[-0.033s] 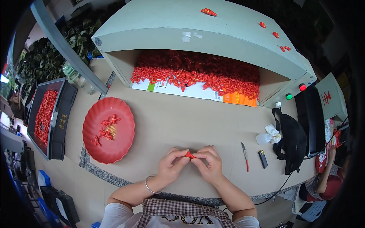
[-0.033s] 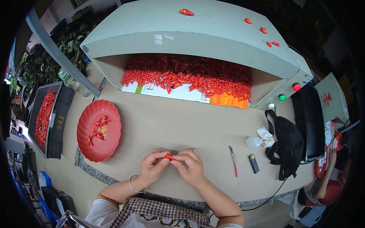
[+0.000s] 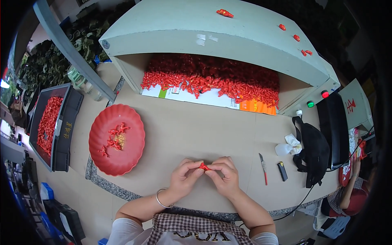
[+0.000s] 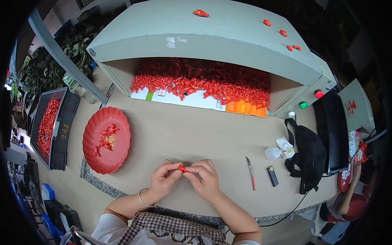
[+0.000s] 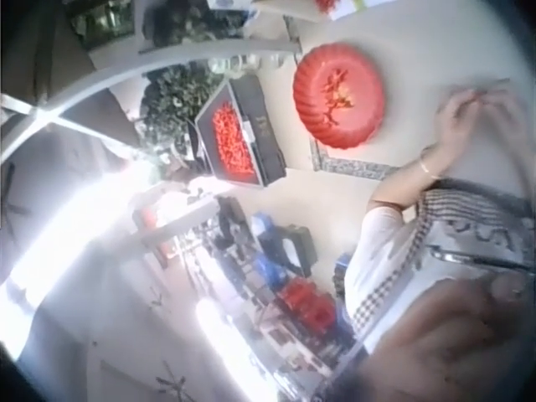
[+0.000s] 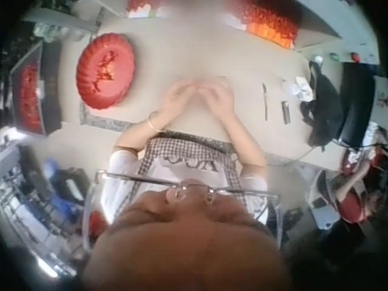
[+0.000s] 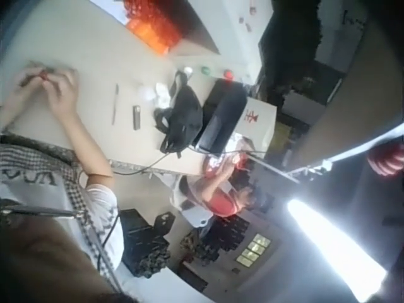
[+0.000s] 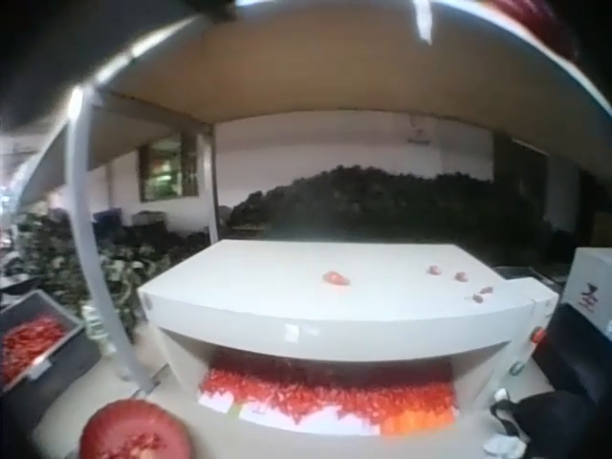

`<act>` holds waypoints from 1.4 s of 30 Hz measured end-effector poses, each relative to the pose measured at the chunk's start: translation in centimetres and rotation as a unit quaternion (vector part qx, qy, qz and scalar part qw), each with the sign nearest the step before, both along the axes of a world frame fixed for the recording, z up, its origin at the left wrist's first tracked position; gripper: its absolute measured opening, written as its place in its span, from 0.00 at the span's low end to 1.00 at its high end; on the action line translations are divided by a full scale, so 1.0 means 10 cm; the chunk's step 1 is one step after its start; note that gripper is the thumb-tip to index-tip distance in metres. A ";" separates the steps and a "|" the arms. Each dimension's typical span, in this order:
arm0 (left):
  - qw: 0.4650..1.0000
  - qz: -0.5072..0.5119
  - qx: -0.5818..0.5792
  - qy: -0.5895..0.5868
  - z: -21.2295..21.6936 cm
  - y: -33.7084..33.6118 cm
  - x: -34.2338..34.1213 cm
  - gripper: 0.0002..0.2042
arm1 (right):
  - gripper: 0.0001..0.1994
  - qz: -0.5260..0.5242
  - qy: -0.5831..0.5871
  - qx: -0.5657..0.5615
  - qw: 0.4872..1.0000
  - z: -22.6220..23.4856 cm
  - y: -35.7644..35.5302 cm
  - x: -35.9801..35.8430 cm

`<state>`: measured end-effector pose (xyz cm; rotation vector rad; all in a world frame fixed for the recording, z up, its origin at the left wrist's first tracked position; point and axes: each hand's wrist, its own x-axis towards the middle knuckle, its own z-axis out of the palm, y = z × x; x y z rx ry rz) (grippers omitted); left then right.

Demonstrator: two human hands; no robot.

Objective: The person takes small toy pieces, applies adhesive from a squeeze bottle to the parts, and presses the pieces together by hand to assemble figurines.

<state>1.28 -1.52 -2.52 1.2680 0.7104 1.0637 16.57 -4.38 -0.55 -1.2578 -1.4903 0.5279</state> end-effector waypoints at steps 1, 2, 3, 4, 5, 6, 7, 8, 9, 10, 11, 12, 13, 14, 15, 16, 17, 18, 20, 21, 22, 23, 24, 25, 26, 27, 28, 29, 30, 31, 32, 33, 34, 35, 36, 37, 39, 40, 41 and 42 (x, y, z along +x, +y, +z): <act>1.000 0.002 0.001 0.000 -0.01 0.00 0.00 0.11 | 0.07 -0.001 -0.003 0.004 1.000 0.00 0.00 0.00; 1.000 0.001 0.003 -0.002 -0.01 0.01 -0.01 0.11 | 0.07 0.001 -0.003 0.003 1.000 0.00 0.01 -0.01; 1.000 0.001 0.005 -0.004 -0.01 0.01 -0.01 0.11 | 0.07 0.000 0.000 0.001 1.000 0.00 0.01 -0.02; 1.000 0.002 0.005 -0.005 -0.01 0.01 -0.02 0.11 | 0.07 -0.001 0.003 -0.001 1.000 0.00 0.01 -0.03; 1.000 0.001 0.001 -0.011 -0.01 0.00 -0.01 0.11 | 0.07 -0.001 0.003 -0.001 1.000 0.00 0.01 -0.02; 1.000 0.000 -0.003 -0.016 0.00 0.00 -0.01 0.11 | 0.07 0.000 0.003 -0.005 1.000 0.01 0.00 -0.02; 1.000 0.000 -0.003 -0.017 0.01 0.00 0.00 0.11 | 0.07 0.001 0.003 -0.010 1.000 0.01 0.00 -0.02; 1.000 -0.003 -0.010 -0.014 0.02 0.01 0.00 0.11 | 0.07 0.001 0.003 -0.009 1.000 0.01 0.00 -0.02; 1.000 -0.005 -0.017 -0.012 0.03 0.01 0.01 0.12 | 0.07 -0.005 0.003 -0.011 1.000 0.01 0.00 -0.02; 1.000 -0.006 -0.016 -0.012 0.03 0.01 0.01 0.12 | 0.07 -0.010 0.003 -0.013 1.000 0.01 -0.01 -0.03; 0.999 -0.014 -0.029 -0.028 0.02 0.02 0.02 0.12 | 0.07 -0.011 0.003 -0.012 1.000 0.01 -0.01 -0.03; 0.998 -0.022 -0.042 -0.045 0.01 0.03 0.02 0.13 | 0.08 -0.017 -0.007 -0.006 1.000 0.01 -0.02 -0.04; 0.998 -0.023 -0.041 -0.045 -0.01 0.05 0.03 0.13 | 0.08 -0.023 -0.017 0.000 1.000 0.01 -0.02 -0.03; 0.994 -0.039 -0.076 -0.065 -0.02 0.06 0.01 0.12 | 0.08 -0.023 -0.016 0.000 1.000 0.02 -0.02 -0.03; 0.989 -0.054 -0.110 -0.085 -0.03 0.07 0.00 0.12 | 0.08 -0.012 -0.019 -0.002 1.000 0.06 -0.03 -0.03; 0.989 -0.054 -0.111 -0.084 -0.01 0.08 -0.01 0.12 | 0.08 -0.001 -0.021 -0.004 1.000 0.08 -0.03 -0.03; 0.973 -0.079 -0.184 -0.113 0.03 0.09 -0.01 0.12 | 0.08 -0.002 -0.021 -0.004 1.000 0.10 -0.04 -0.01; 0.951 -0.104 -0.256 -0.140 0.06 0.11 -0.01 0.12 | 0.09 0.004 0.026 -0.024 0.999 0.10 -0.06 0.02; 0.945 -0.116 -0.272 -0.144 0.11 0.13 0.00 0.11 | 0.09 0.010 0.074 -0.045 0.996 0.09 -0.06 0.07; 0.938 -0.127 -0.287 -0.148 0.12 0.14 0.00 0.11 | 0.10 0.024 0.144 -0.062 0.987 0.05 -0.05 0.10; 0.938 -0.128 -0.287 -0.148 0.10 0.15 -0.01 0.11 | 0.10 0.038 0.213 -0.080 0.973 0.03 -0.04 0.11; 0.948 -0.134 -0.261 -0.119 0.07 0.15 -0.03 0.12 | 0.10 0.039 0.213 -0.080 0.973 0.05 -0.04 0.12; 0.958 -0.141 -0.235 -0.089 0.05 0.15 -0.04 0.13 | 0.10 0.052 0.204 -0.093 0.973 0.10 -0.04 0.12; 0.958 -0.140 -0.236 -0.089 0.07 0.15 -0.04 0.13 | 0.09 0.066 0.195 -0.106 0.973 0.12 -0.04 0.13; 0.963 -0.140 -0.224 -0.051 0.12 0.14 -0.03 0.13 | 0.09 0.066 0.195 -0.106 0.973 0.12 -0.04 0.14; 0.967 -0.139 -0.212 -0.014 0.14 0.13 -0.03 0.13 | 0.08 0.076 0.145 -0.090 0.982 0.10 -0.04 0.16; 0.967 -0.139 -0.212 -0.014 0.14 0.13 -0.01 0.13 | 0.06 0.087 0.095 -0.074 0.989 0.10 -0.04 0.16; 0.974 -0.125 -0.188 -0.010 0.12 0.13 -0.01 0.13 | 0.06 0.088 0.094 -0.074 0.989 0.11 -0.04 0.16; 0.980 -0.111 -0.164 -0.006 0.10 0.13 0.00 0.12 | 0.05 0.077 0.091 -0.076 0.990 0.11 -0.03 0.15; 0.980 -0.109 -0.164 -0.007 0.10 0.13 0.00 0.12 | 0.04 0.067 0.088 -0.078 0.991 0.12 -0.03 0.14; 0.983 -0.103 -0.154 -0.007 0.09 0.13 0.00 0.12 | 0.04 0.067 0.088 -0.078 0.991 0.11 -0.04 0.14; 0.985 -0.097 -0.143 -0.006 0.08 0.13 0.00 0.11 | 0.04 0.070 0.098 -0.085 0.989 0.09 -0.04 0.14; 0.985 -0.097 -0.143 -0.007 0.07 0.13 0.00 0.11 | 0.05 0.072 0.109 -0.092 0.987 0.08 -0.05 0.14; 0.986 -0.093 -0.136 -0.007 0.05 0.12 -0.01 0.11 | 0.05 0.073 0.109 -0.091 0.987 0.09 -0.05 0.13; 0.988 -0.088 -0.130 -0.008 0.05 0.12 -0.01 0.12 | 0.05 0.069 0.122 -0.102 0.985 0.11 -0.06 0.13; 0.988 -0.088 -0.129 -0.007 0.05 0.12 -0.02 0.12 | 0.05 0.065 0.134 -0.112 0.982 0.12 -0.07 0.12; 0.990 -0.087 -0.107 -0.002 0.07 0.11 -0.02 0.12 | 0.05 0.064 0.134 -0.109 0.983 0.14 -0.07 0.11; 0.991 -0.087 -0.106 -0.001 0.06 0.10 -0.02 0.12 | 0.05 0.063 0.133 -0.106 0.983 0.15 -0.08 0.11; 0.991 -0.085 -0.100 -0.005 0.05 0.09 -0.02 0.12 | 0.05 0.063 0.133 -0.105 0.984 0.14 -0.08 0.11; 0.992 -0.082 -0.094 -0.008 0.04 0.09 -0.02 0.12 | 0.05 0.066 0.139 -0.100 0.983 0.14 -0.08 0.11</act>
